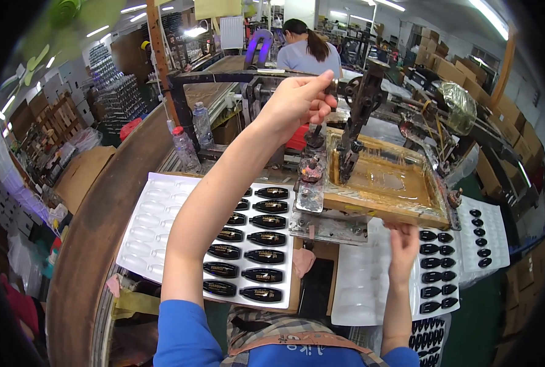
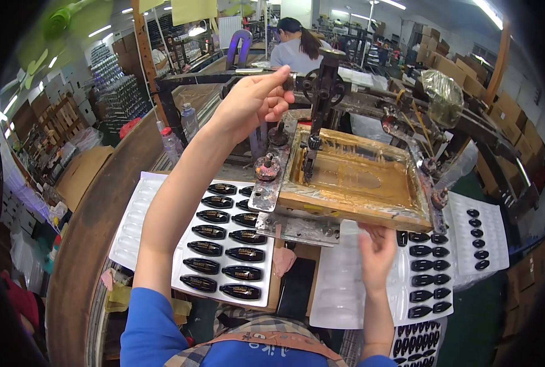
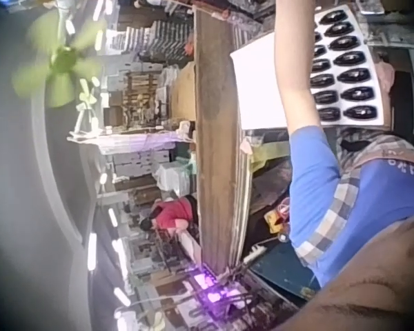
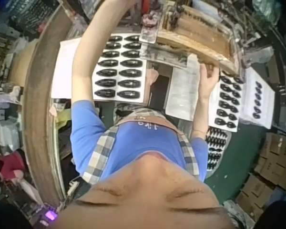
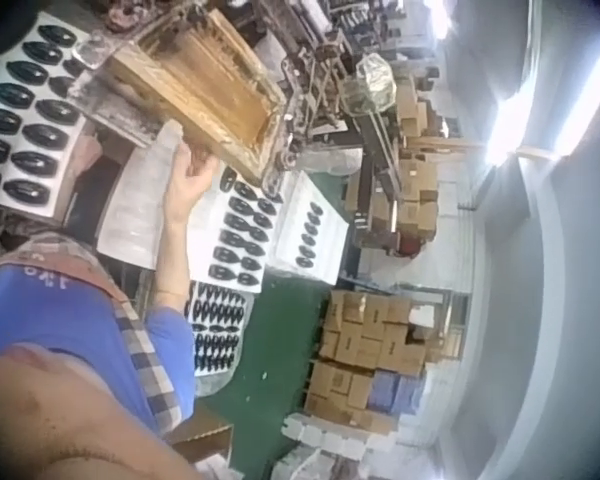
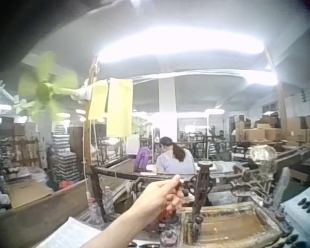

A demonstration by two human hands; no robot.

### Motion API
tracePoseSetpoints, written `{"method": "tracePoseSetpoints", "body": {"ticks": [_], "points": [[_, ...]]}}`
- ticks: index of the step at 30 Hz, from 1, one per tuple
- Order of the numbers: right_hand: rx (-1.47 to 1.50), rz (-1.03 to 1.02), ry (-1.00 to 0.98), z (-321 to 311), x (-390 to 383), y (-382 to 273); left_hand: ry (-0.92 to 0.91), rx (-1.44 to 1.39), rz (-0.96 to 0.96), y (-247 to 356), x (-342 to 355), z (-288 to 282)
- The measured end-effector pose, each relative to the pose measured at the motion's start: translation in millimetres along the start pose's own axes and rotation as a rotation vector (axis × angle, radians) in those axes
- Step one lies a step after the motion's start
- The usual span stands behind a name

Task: Manually screen printing logos onto small black plastic objects using a manual printing machine.

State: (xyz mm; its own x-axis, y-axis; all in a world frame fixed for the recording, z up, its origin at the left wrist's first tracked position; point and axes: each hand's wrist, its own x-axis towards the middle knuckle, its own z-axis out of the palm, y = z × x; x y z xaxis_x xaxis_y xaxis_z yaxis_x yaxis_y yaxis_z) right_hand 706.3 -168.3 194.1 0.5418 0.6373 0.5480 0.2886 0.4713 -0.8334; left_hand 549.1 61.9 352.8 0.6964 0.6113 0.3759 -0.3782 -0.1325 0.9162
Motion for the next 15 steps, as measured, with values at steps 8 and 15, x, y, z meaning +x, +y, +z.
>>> {"method": "tracePoseSetpoints", "body": {"ticks": [8, 15], "points": [[0.099, 0.038, -0.036, -24.8, 7.3, -26.0, 0.236, -0.426, -0.312, 17.4, 3.4, 16.9], [0.227, -0.007, -0.172, 1.8, 20.4, -47.1, 0.428, -0.293, -0.428, 48.0, 27.5, 31.4]]}}
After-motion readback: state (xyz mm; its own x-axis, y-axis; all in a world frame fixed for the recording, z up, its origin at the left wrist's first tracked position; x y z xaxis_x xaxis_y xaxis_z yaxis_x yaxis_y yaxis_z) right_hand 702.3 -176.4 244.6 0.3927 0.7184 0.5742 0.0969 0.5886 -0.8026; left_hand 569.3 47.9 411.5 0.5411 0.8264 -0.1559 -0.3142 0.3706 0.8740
